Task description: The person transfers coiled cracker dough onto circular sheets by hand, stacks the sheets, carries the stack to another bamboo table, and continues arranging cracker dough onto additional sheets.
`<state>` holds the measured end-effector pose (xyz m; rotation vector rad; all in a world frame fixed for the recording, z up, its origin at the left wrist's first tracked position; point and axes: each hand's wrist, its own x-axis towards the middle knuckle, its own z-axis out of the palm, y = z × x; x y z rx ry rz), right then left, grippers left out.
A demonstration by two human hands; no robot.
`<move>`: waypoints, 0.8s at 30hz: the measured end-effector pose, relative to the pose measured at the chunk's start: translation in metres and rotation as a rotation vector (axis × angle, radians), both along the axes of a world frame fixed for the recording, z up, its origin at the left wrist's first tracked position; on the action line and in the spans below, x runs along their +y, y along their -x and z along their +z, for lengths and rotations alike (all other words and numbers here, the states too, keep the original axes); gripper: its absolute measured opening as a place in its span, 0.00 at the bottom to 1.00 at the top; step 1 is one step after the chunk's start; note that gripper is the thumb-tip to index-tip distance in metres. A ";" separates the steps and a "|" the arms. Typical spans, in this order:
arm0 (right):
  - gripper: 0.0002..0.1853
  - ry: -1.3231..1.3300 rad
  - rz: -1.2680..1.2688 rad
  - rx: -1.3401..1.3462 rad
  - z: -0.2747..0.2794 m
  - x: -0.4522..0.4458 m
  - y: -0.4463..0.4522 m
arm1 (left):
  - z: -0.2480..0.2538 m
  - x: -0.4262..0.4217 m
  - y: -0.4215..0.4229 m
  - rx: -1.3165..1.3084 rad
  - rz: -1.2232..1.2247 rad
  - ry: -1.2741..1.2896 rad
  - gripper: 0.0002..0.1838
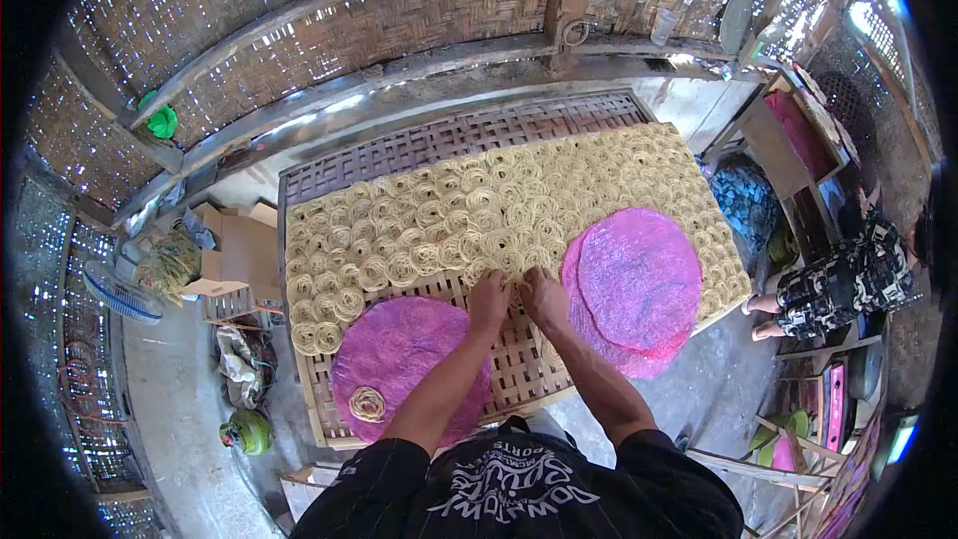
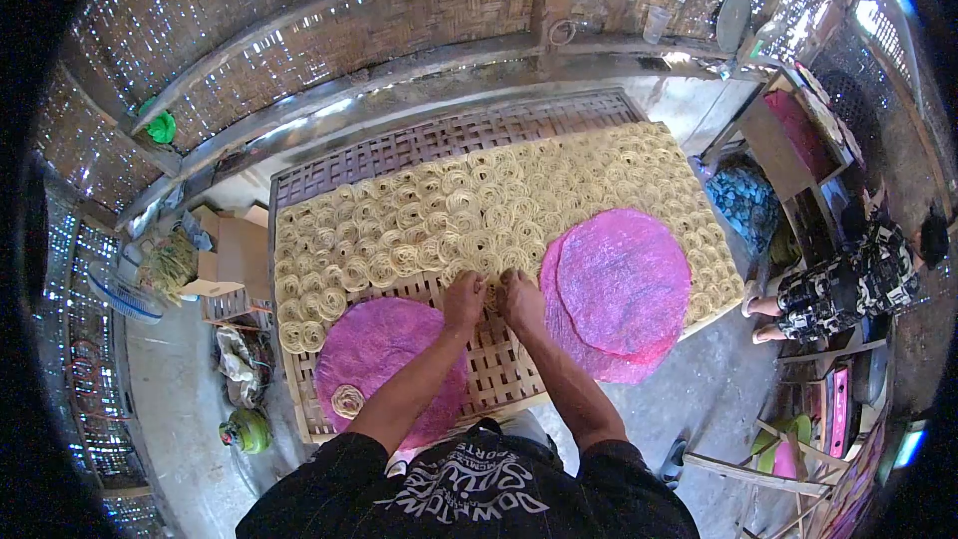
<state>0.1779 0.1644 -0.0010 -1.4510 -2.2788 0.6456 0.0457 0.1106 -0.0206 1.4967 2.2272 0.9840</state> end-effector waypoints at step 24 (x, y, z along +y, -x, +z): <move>0.14 0.051 0.737 0.105 -0.025 -0.198 0.045 | -0.004 -0.316 0.119 0.031 0.379 0.401 0.17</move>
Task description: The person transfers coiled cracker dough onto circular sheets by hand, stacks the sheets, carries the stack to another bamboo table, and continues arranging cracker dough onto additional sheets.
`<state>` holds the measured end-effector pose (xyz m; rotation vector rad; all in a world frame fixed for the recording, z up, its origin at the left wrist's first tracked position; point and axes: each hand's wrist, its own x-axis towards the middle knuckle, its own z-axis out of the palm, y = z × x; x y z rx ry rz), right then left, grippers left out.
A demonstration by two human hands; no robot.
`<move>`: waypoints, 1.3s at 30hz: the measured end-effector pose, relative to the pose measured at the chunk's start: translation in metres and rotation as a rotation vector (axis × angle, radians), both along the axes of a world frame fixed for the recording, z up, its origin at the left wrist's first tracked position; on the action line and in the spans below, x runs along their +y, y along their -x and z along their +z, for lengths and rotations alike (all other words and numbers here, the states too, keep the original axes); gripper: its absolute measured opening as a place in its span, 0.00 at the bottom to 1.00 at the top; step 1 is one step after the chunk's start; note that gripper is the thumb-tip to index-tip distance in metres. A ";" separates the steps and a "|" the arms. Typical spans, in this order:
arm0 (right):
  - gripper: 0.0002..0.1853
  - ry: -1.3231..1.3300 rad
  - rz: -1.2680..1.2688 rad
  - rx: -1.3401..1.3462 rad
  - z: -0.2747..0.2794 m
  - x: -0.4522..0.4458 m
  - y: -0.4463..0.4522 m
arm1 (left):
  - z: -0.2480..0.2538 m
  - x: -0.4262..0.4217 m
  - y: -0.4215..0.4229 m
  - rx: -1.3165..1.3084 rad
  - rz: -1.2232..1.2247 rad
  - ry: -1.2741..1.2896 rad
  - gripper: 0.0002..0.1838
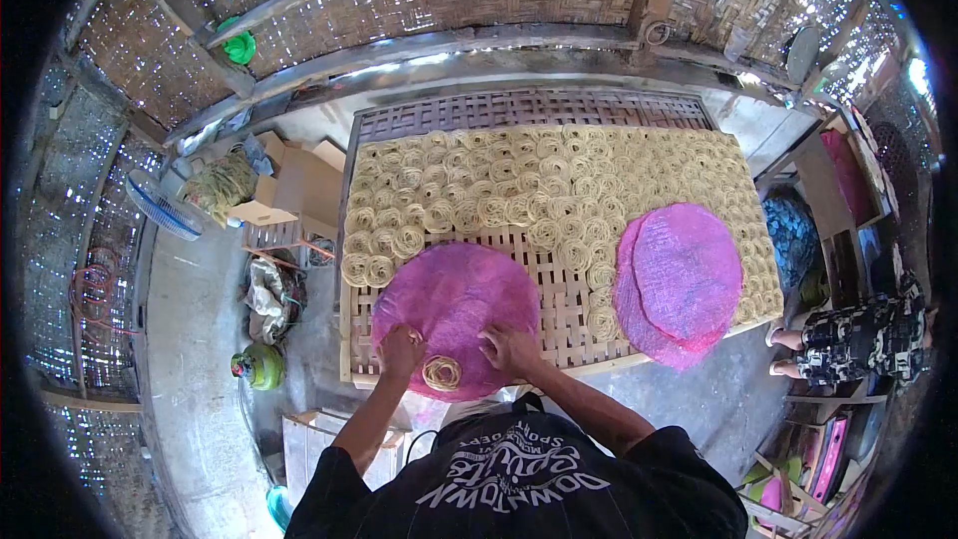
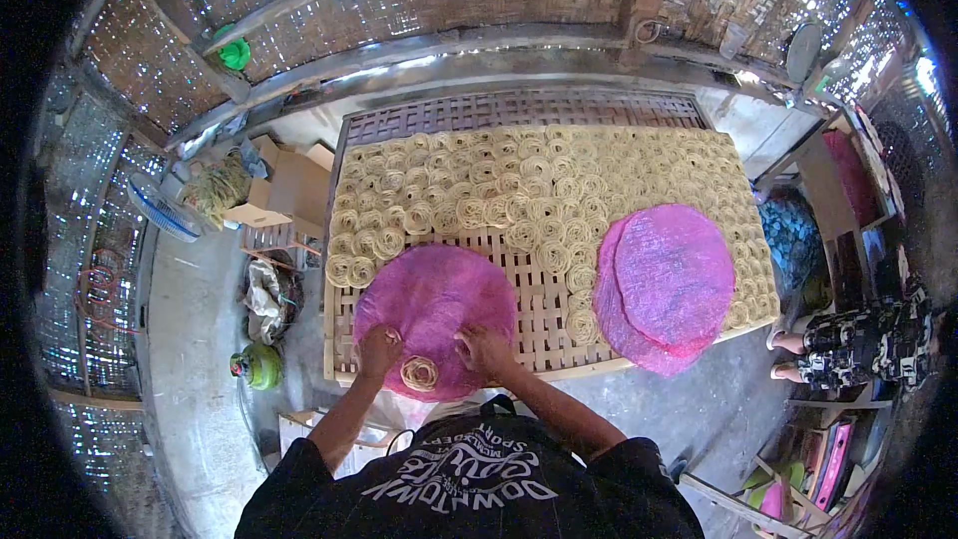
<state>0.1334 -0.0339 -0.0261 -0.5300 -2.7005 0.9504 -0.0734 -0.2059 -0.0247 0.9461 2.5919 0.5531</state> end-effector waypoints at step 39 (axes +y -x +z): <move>0.14 0.356 -0.725 0.119 0.009 0.140 -0.011 | -0.014 0.260 -0.070 -0.427 -0.146 -0.759 0.09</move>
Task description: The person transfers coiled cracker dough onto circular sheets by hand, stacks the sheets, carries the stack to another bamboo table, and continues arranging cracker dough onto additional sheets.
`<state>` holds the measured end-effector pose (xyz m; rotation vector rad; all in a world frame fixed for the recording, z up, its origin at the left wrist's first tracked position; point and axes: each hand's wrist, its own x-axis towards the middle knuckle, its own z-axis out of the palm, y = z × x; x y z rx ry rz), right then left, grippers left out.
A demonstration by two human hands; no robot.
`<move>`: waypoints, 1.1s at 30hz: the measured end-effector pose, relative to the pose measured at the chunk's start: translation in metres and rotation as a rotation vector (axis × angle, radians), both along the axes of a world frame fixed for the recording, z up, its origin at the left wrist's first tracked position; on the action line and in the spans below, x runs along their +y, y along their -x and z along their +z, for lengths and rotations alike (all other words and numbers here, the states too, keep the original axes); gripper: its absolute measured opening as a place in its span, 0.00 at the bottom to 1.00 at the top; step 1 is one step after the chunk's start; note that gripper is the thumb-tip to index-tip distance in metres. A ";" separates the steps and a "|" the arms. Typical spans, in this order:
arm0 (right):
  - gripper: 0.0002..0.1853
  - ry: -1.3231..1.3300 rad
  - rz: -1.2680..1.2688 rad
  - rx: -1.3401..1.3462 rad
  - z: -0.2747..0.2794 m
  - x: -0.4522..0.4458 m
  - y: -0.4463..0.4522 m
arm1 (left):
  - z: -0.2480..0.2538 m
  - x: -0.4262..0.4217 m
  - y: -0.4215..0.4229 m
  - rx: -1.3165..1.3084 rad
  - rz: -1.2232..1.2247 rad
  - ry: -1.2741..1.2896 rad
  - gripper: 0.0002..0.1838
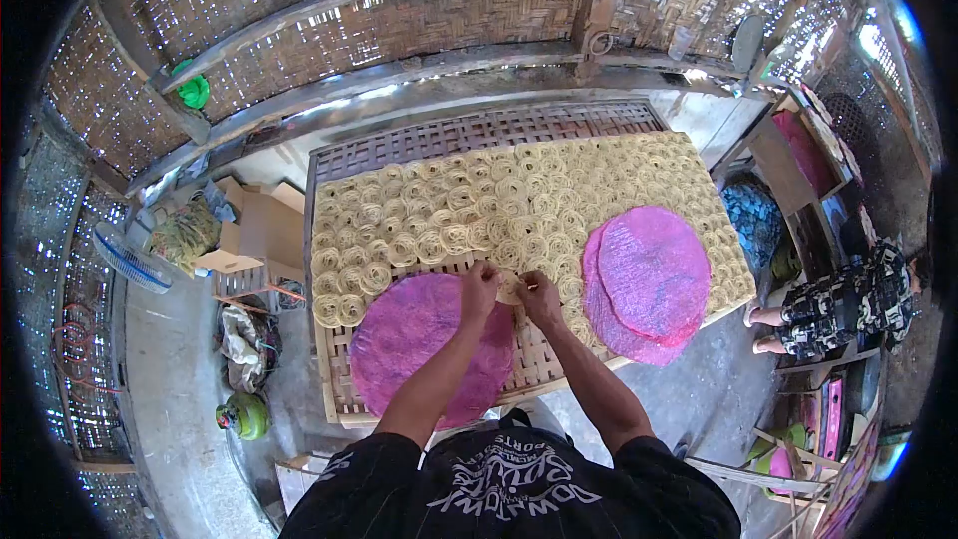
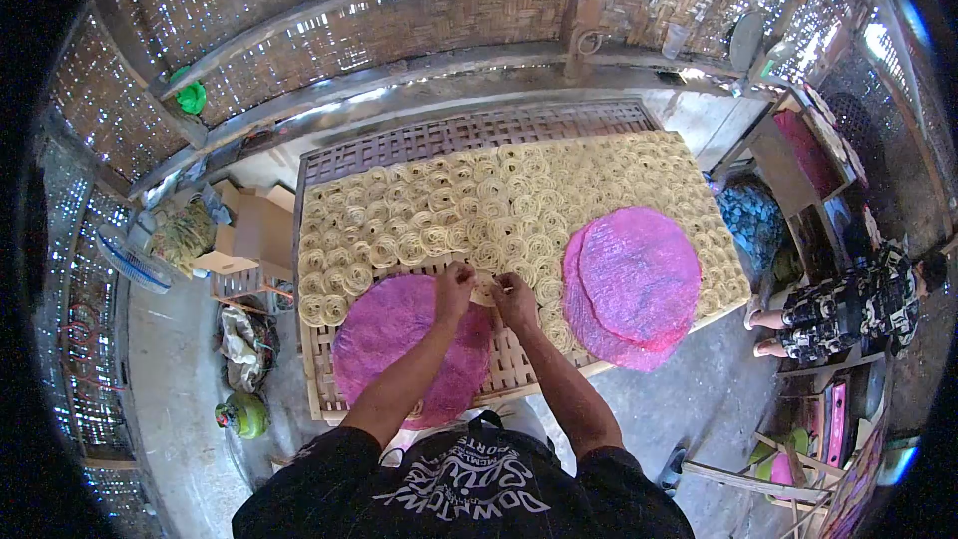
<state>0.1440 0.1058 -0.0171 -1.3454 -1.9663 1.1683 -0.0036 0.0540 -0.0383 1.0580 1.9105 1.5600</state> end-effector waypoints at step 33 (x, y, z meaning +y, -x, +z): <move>0.19 -0.165 0.452 -0.299 0.005 -0.149 -0.004 | 0.028 -0.291 0.014 0.677 -0.103 0.555 0.20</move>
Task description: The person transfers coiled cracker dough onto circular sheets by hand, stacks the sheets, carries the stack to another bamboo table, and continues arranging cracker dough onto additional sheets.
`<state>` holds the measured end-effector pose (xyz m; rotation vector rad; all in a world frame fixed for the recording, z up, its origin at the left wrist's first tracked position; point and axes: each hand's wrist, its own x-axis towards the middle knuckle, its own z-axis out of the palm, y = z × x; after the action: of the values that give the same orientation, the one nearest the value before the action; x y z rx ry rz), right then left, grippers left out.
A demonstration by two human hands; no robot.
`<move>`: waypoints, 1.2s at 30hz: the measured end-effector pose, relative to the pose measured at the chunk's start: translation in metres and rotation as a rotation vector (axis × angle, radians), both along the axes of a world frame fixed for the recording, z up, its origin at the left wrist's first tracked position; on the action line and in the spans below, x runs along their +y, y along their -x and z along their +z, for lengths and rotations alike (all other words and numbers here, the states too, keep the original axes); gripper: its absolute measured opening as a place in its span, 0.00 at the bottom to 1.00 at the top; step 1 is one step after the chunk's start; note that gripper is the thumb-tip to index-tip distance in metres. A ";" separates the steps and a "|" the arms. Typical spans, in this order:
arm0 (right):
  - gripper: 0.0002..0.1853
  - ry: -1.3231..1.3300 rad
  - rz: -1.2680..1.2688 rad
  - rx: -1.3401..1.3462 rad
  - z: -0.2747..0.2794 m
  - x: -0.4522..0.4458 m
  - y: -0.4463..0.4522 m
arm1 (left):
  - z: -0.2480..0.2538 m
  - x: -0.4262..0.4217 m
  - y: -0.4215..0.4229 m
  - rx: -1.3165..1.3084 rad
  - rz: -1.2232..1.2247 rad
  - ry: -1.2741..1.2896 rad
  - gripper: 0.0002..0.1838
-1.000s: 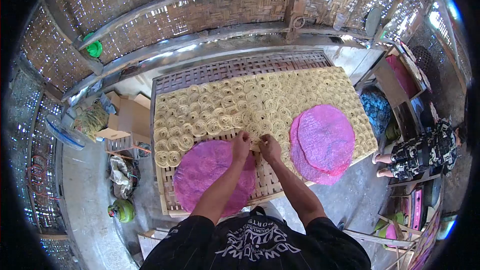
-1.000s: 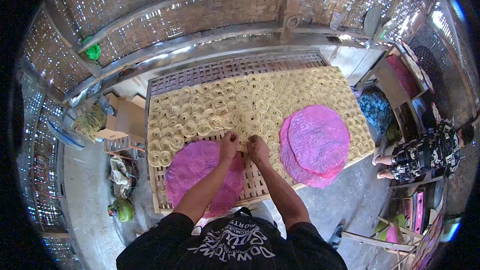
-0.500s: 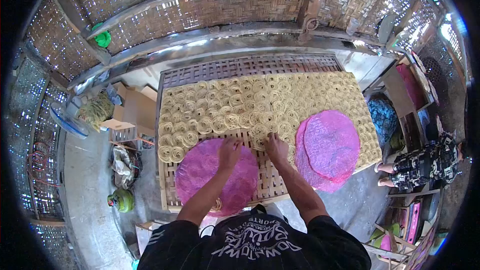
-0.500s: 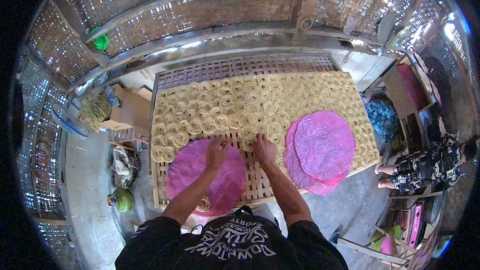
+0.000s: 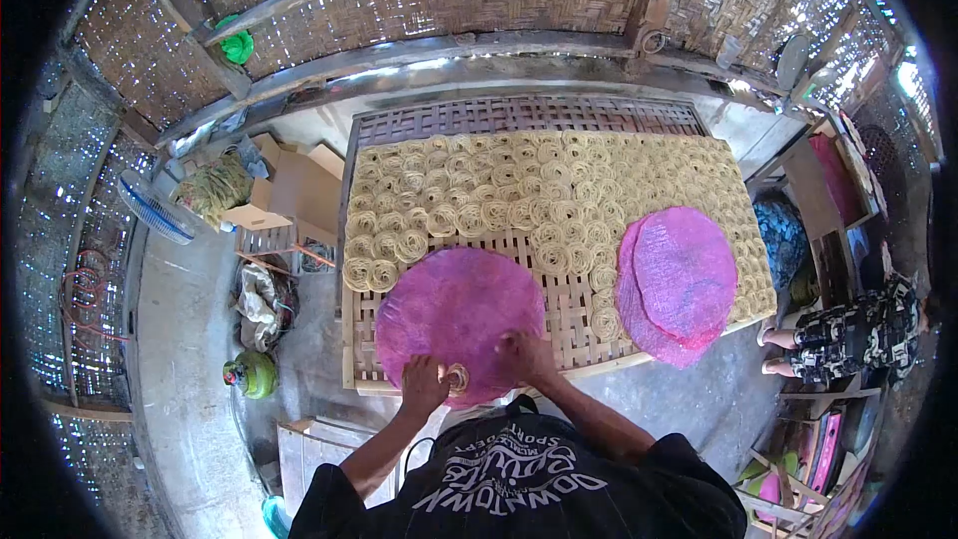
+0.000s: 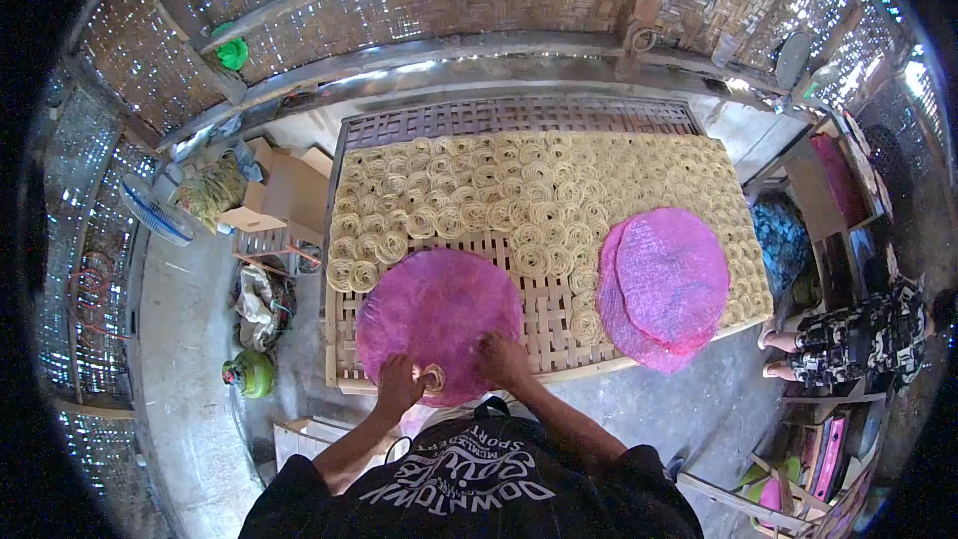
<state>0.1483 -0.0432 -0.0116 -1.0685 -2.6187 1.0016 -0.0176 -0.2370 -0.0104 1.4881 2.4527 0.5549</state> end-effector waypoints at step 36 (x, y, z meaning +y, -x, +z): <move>0.12 -0.621 -0.332 0.093 0.012 0.149 -0.049 | 0.005 0.125 -0.025 -0.326 -0.103 -0.245 0.17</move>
<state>0.1977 0.1054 0.0000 -1.1816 -2.3110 0.1411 0.0079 -0.1121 -0.0058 1.4630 2.1054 1.0183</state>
